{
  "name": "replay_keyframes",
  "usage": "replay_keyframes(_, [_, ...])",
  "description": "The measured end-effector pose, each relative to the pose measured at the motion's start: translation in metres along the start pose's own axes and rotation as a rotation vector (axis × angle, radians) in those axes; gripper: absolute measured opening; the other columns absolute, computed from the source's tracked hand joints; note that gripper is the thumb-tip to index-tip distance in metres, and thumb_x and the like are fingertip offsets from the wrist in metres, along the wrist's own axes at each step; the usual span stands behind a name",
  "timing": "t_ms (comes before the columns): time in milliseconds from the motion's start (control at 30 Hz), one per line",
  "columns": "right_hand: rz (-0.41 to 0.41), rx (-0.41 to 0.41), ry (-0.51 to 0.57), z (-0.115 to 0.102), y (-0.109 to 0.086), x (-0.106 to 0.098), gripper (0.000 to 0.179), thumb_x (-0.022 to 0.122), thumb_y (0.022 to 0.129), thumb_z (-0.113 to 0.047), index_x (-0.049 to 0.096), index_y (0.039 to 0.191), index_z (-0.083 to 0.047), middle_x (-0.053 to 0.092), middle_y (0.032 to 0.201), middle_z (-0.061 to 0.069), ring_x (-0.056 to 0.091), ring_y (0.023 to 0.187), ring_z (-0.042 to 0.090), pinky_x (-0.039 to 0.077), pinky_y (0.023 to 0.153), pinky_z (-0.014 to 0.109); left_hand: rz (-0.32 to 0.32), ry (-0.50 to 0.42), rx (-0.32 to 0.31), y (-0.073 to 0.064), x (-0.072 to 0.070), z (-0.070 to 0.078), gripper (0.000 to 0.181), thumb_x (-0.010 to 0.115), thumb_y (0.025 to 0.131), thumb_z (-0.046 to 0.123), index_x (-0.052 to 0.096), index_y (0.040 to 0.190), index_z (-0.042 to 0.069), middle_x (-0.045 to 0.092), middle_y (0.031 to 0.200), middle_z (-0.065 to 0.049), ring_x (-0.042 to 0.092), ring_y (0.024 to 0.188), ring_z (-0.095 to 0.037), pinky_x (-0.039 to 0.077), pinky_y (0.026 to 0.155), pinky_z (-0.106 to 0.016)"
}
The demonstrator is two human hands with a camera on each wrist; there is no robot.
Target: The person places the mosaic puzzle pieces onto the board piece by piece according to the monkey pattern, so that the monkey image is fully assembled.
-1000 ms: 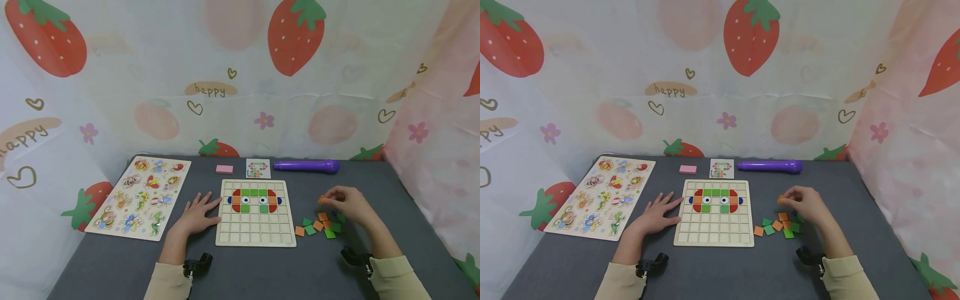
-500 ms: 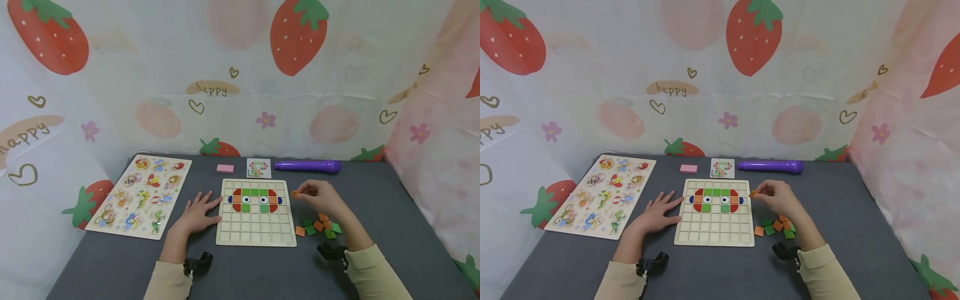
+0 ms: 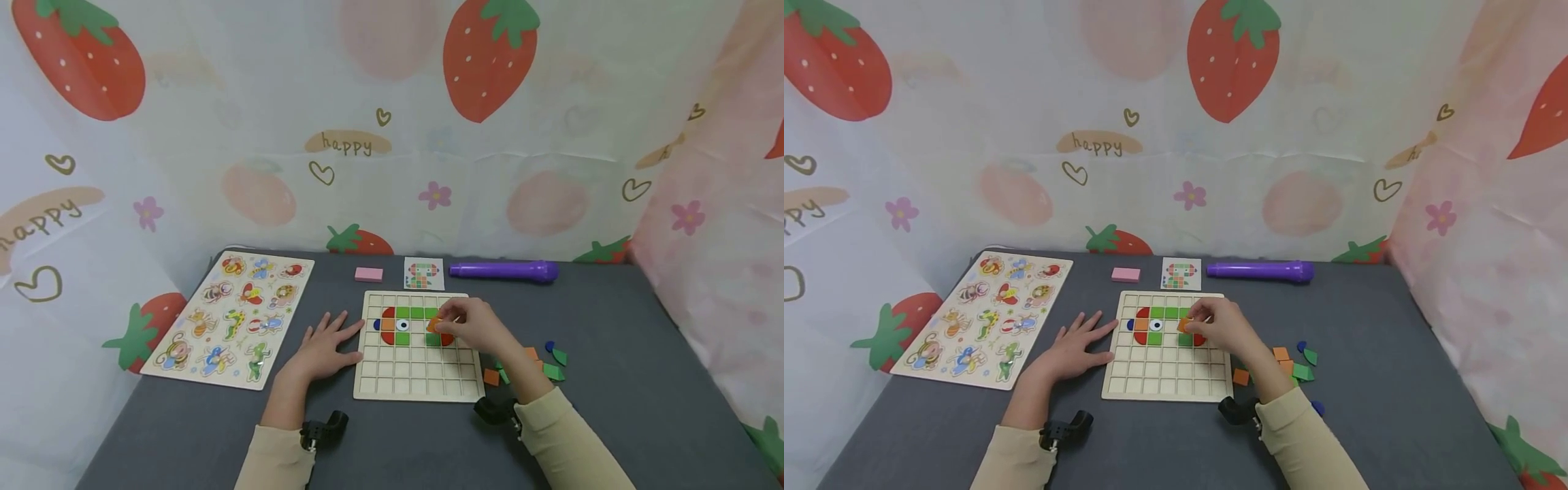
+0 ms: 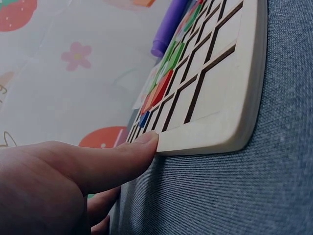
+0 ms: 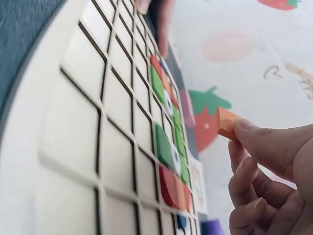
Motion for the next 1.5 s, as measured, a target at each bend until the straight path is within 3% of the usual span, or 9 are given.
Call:
replay_keyframes(233, [-0.025, -0.027, 0.034, -0.008, 0.008, 0.025, 0.006, 0.076, 0.092, -0.021, 0.074, 0.095, -0.016, 0.069, 0.087, -0.001, 0.060, 0.074, 0.018, 0.048, 0.061, 0.031, -0.002, 0.003, -0.005, 0.001, 0.001, -0.001, 0.070, 0.068, 0.094, 0.043, 0.040, 0.157, 0.029, 0.021, 0.169, -0.010, 0.002, 0.157, -0.041, 0.002, 0.122, -0.067])
replay_keyframes(700, [-0.050, -0.014, -0.006, -0.008, 0.012, 0.062, 0.006, 0.080, 0.088, -0.018, 0.074, 0.086, -0.018, 0.068, 0.082, -0.004, 0.060, 0.076, 0.014, 0.050, 0.070, 0.031, 0.001, 0.011, 0.005, 0.002, 0.001, -0.001, 0.070, 0.067, 0.095, 0.043, 0.040, 0.157, 0.028, 0.021, 0.169, -0.011, 0.002, 0.156, -0.041, 0.003, 0.121, -0.068])
replay_keyframes(1067, [-0.070, -0.017, -0.121, -0.018, 0.006, 0.068, 0.005, 0.080, 0.088, -0.023, 0.079, 0.088, -0.018, 0.070, 0.080, -0.010, 0.059, 0.071, 0.011, 0.049, 0.065, 0.030, -0.001, 0.011, -0.005, 0.001, 0.000, 0.002, 0.069, 0.068, 0.095, 0.042, 0.041, 0.156, 0.028, 0.022, 0.168, -0.011, 0.003, 0.156, -0.042, 0.003, 0.121, -0.068])
replay_keyframes(1500, [0.022, -0.010, -0.102, -0.015, -0.004, 0.050, 0.006, 0.080, 0.087, -0.020, 0.074, 0.085, -0.020, 0.066, 0.079, -0.008, 0.059, 0.075, 0.012, 0.049, 0.068, 0.032, 0.002, 0.018, 0.001, 0.001, 0.001, 0.000, 0.069, 0.067, 0.095, 0.042, 0.039, 0.157, 0.028, 0.021, 0.168, -0.012, 0.003, 0.156, -0.042, 0.003, 0.121, -0.068])
Point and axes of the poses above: each hand's wrist, its own y-axis towards the middle knuckle, its own x-axis out of the palm, z = x × y, the point moved 4 cm from there along y, towards the middle knuckle
